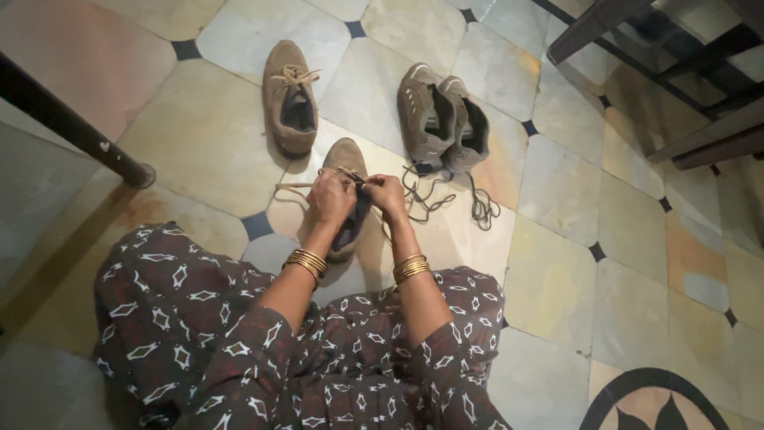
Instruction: The person sits on the floor and laces a pair of beige shoes by threading the laces through the eyelets and tying them. A second pair of shoes remains unlaced nearby.
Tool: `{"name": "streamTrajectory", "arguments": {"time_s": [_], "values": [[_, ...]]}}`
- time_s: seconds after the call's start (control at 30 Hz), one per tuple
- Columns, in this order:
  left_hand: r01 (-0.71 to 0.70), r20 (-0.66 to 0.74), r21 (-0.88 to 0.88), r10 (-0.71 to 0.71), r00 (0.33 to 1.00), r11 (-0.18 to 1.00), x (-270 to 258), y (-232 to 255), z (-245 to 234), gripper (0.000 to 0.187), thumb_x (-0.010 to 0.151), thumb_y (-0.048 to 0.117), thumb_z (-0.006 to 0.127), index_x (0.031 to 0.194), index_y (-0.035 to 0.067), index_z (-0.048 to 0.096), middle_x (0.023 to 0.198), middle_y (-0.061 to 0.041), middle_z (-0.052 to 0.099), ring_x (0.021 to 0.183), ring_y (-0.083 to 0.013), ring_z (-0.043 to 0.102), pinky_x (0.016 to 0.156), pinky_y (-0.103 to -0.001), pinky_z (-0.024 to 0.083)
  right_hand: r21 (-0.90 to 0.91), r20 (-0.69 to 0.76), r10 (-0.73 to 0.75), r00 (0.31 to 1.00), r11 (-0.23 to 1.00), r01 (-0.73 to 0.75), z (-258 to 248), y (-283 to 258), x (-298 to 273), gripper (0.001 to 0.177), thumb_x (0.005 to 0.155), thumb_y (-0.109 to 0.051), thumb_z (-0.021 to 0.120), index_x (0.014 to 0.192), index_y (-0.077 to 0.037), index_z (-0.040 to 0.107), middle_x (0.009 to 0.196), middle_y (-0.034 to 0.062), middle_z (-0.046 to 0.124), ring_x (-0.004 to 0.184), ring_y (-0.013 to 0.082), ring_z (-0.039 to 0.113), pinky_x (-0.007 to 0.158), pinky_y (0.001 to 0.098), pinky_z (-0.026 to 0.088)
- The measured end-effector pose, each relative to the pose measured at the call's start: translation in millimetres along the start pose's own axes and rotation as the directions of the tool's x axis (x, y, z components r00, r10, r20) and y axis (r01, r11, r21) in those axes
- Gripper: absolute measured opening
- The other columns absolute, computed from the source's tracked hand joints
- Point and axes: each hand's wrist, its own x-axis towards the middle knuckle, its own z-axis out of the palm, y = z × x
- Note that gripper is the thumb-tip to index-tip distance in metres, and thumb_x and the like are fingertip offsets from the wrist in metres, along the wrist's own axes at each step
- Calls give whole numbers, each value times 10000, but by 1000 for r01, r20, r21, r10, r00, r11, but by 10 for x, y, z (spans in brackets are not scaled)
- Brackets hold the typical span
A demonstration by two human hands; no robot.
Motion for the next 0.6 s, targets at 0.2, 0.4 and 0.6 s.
{"name": "streamTrajectory", "arguments": {"time_s": [0.2, 0.4, 0.6], "values": [[35, 68, 34, -37, 997, 999, 21, 39, -35, 167, 758, 218, 842, 848, 90, 783, 1083, -127, 671, 1035, -350, 659, 883, -476, 540, -211, -83, -67, 994, 976, 48, 19, -274, -230, 244, 790, -150, 763, 999, -26, 785, 828, 92, 788, 728, 155, 738, 697, 298, 580], [34, 78, -18, -33, 996, 999, 37, -12, -21, 155, 762, 221, 844, 864, 112, 804, 1078, -138, 673, 1036, -361, 649, 881, -483, 526, -466, -179, -172, 969, 882, 71, 119, -414, -303, 246, 789, -274, 807, 945, -83, 801, 868, 141, 781, 803, 276, 766, 766, 379, 590], [50, 97, -14, -48, 994, 999, 66, -39, 42, 172, 763, 241, 851, 873, 117, 807, 1042, -145, 673, 1018, -355, 655, 901, -467, 525, -555, -207, -274, 939, 824, 119, 221, -449, -388, 236, 812, -283, 759, 920, -78, 806, 854, 174, 764, 826, 361, 742, 802, 435, 576]]}}
